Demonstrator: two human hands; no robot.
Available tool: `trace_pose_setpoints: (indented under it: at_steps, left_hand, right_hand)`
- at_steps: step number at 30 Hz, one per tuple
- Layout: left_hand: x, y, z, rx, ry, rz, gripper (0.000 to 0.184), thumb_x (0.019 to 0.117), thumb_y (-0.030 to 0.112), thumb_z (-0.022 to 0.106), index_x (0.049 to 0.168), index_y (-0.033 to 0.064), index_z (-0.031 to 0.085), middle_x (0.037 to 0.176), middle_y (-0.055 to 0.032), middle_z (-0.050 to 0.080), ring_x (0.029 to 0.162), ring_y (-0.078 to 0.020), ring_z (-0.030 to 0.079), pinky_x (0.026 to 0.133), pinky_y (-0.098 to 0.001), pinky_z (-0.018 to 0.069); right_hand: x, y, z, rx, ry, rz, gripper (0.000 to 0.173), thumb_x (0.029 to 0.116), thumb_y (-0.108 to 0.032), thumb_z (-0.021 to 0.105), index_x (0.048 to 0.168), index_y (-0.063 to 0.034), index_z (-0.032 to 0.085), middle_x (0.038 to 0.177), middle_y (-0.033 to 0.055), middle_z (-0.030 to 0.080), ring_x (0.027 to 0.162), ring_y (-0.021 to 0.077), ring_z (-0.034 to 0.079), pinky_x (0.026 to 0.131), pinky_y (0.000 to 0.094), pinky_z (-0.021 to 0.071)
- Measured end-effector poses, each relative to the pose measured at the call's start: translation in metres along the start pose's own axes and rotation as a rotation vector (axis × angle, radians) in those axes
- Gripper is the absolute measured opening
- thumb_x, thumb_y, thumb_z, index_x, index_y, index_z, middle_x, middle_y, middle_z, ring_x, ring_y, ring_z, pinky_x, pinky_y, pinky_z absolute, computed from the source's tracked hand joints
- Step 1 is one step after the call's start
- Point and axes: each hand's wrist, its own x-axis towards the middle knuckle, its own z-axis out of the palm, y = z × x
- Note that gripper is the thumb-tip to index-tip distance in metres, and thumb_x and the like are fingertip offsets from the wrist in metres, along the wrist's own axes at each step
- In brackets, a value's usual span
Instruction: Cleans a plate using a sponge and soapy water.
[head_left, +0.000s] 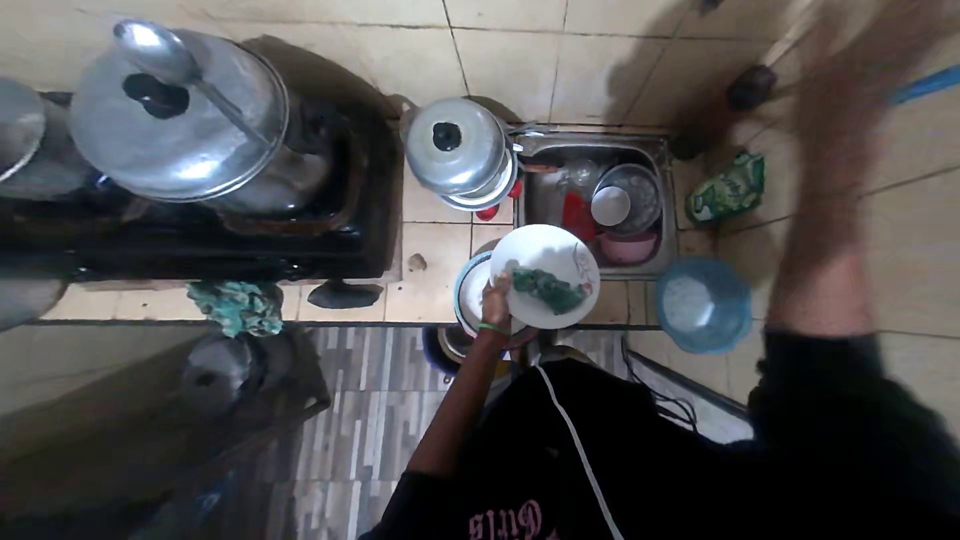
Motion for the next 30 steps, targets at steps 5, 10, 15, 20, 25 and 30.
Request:
trace_pose_setpoints:
  at_steps: [5,10,15,20,25,30]
  left_hand:
    - [-0.002,-0.003,0.018,0.08,-0.105,0.025,0.05,0.111,0.043,0.035,0.145,0.0089,0.048,0.126,-0.0149,0.063,0.108,-0.0215,0.063,0.092,-0.0426,0.0538]
    - [-0.004,-0.005,0.026,0.14,-0.107,0.078,0.055,0.1105,0.048,0.032,0.148,0.0103,0.046,0.137,-0.0181,0.058,0.119,-0.0275,0.058,0.098,-0.0502,0.0488]
    - [-0.009,-0.006,0.036,0.126,-0.137,0.146,0.053,0.1106,0.048,0.03,0.144,0.0114,0.05,0.127,-0.013,0.063,0.111,-0.0202,0.062,0.096,-0.0443,0.0515]
    - [0.005,0.0,0.011,0.17,-0.037,0.208,0.06,0.1097,0.052,0.03,0.148,0.0083,0.048,0.137,-0.0199,0.059,0.122,-0.0312,0.059,0.101,-0.0546,0.0488]
    - [0.01,-0.008,0.011,0.166,-0.111,0.136,0.059,0.108,0.056,0.031,0.143,0.0134,0.052,0.123,-0.0133,0.065,0.104,-0.0211,0.064,0.087,-0.0452,0.0551]
    - [0.012,-0.001,0.016,0.2,-0.145,0.154,0.051,0.1109,0.045,0.032,0.14,0.0097,0.054,0.123,-0.0124,0.064,0.105,-0.0191,0.062,0.088,-0.0431,0.0535]
  right_hand:
    - [-0.152,-0.005,0.185,0.602,-0.817,-0.298,0.044,0.1007,-0.022,0.061,0.142,-0.0054,0.06,0.154,0.0164,0.05,0.145,0.03,0.044,0.122,0.0483,0.0357]
    - [-0.207,-0.005,0.236,0.355,-0.705,-0.349,0.046,0.1096,-0.025,0.044,0.15,-0.005,0.049,0.159,0.0185,0.042,0.15,0.0368,0.036,0.122,0.0562,0.0304]
    - [-0.215,-0.037,0.253,0.389,-0.435,-0.395,0.054,0.1084,-0.021,0.045,0.158,-0.0027,0.036,0.167,0.0263,0.022,0.154,0.0444,0.023,0.122,0.0606,0.0274]
    - [-0.217,-0.022,0.232,0.435,-0.789,-0.613,0.046,0.1054,-0.012,0.048,0.151,-0.0023,0.049,0.162,0.0151,0.04,0.153,0.0335,0.032,0.124,0.0527,0.0283]
    - [-0.179,0.019,0.259,0.097,-0.477,-0.613,0.048,0.1079,-0.026,0.044,0.155,-0.0146,0.047,0.164,0.0131,0.037,0.153,0.0416,0.029,0.119,0.0641,0.0279]
    - [-0.201,-0.028,0.249,0.379,-0.653,-0.681,0.052,0.1087,-0.023,0.037,0.156,-0.0016,0.039,0.167,0.0173,0.029,0.156,0.0346,0.024,0.126,0.0544,0.0226]
